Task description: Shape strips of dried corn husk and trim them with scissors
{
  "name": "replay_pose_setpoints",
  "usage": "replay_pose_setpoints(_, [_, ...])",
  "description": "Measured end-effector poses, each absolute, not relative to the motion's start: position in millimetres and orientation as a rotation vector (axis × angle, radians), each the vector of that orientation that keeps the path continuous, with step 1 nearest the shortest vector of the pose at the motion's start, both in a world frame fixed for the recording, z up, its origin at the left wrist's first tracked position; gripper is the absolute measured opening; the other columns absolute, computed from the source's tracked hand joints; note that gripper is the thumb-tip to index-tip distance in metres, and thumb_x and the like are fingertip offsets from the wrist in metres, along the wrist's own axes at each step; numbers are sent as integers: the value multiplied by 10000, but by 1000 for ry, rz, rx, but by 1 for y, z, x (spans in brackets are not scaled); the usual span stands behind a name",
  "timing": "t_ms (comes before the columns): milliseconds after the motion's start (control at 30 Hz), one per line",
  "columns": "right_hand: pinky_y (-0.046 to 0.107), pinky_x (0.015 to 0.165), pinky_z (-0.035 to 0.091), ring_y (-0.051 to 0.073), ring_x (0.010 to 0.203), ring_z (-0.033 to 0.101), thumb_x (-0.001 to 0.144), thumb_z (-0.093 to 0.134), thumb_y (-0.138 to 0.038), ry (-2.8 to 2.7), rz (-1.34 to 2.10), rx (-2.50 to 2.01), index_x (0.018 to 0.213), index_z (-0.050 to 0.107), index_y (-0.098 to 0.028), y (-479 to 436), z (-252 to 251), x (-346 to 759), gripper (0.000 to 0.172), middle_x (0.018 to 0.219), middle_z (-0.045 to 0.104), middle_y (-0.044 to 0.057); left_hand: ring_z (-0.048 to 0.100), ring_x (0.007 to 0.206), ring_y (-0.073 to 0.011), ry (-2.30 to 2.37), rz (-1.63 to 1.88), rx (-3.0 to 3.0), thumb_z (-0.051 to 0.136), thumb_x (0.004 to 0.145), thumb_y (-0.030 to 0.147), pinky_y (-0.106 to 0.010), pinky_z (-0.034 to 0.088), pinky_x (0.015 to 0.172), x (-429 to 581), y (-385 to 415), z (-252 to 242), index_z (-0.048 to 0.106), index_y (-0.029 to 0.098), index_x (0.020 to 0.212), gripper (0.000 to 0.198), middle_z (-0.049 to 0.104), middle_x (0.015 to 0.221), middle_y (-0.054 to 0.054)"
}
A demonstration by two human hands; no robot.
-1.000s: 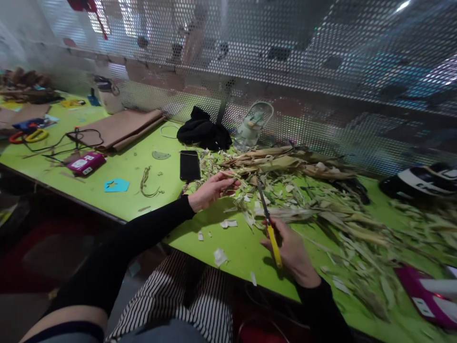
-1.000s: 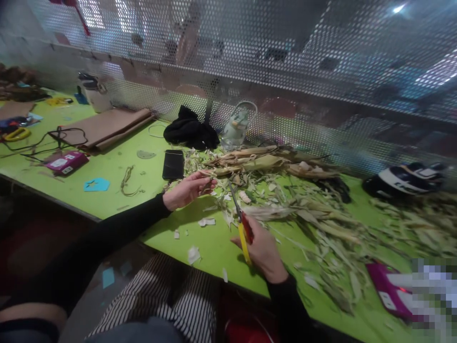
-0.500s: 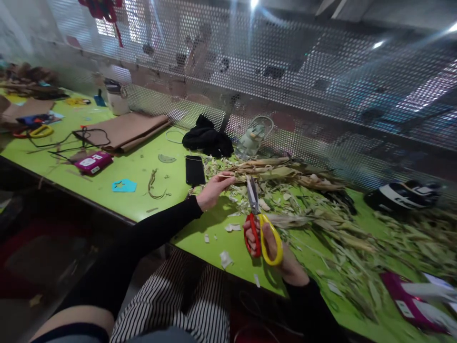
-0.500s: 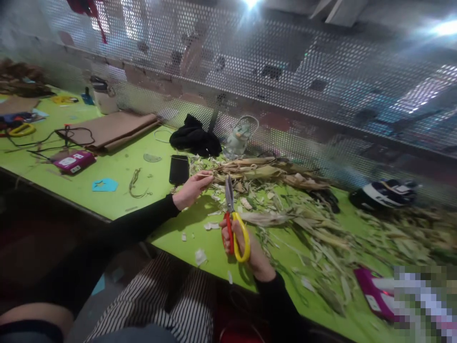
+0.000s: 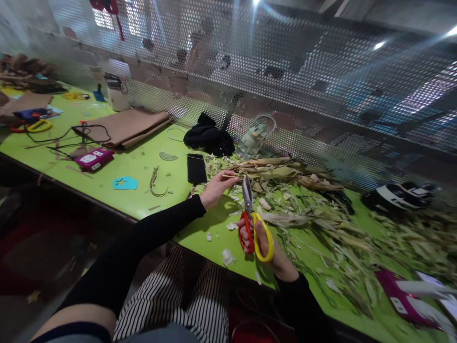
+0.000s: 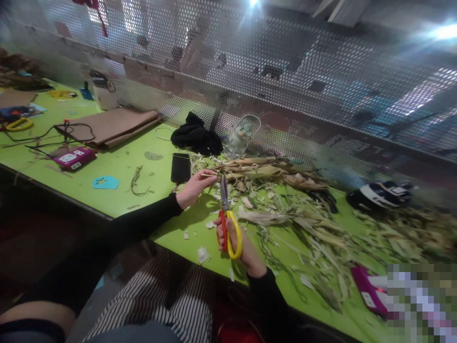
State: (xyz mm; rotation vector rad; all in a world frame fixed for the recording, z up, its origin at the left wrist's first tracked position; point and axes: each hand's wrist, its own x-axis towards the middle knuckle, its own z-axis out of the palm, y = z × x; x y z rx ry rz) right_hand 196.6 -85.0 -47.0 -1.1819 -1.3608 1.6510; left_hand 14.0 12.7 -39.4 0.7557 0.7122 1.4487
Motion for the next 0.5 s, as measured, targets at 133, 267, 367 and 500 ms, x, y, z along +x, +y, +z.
replay_pose_setpoints(133, [226,391,434,68,436,442,664,655,-870,-1341,1668,-1213,941,616,-192,-82,-52,195,734,610,484,-65,551,734,-100,732,1458,766,799,724,172,-276,404,789,14,10,-36,590,170,839,240,619,724,36])
replay_pose_setpoints(267, [221,388,430,66,429,438,669,649,-871,-1338,1650,-1248,940,616,-190,-86,-43,191,733,600,484,-68,564,768,-109,750,1465,790,791,737,185,-283,412,810,13,10,-36,587,174,840,229,635,760,26])
replay_pose_setpoints(367, [220,401,439,64,433,447,676,650,-865,-1347,1640,-1273,937,613,-188,-90,-34,188,727,612,502,-63,575,811,-123,752,1461,821,813,729,231,-297,415,836,13,10,-37,594,176,855,258,645,802,16])
replay_pose_setpoints(500, [215,399,434,63,427,443,652,650,-880,-1359,1637,-1310,917,609,-190,-90,-29,187,740,589,487,-73,573,817,-131,774,1467,817,818,722,257,-299,411,825,13,10,-36,596,177,853,270,642,806,10])
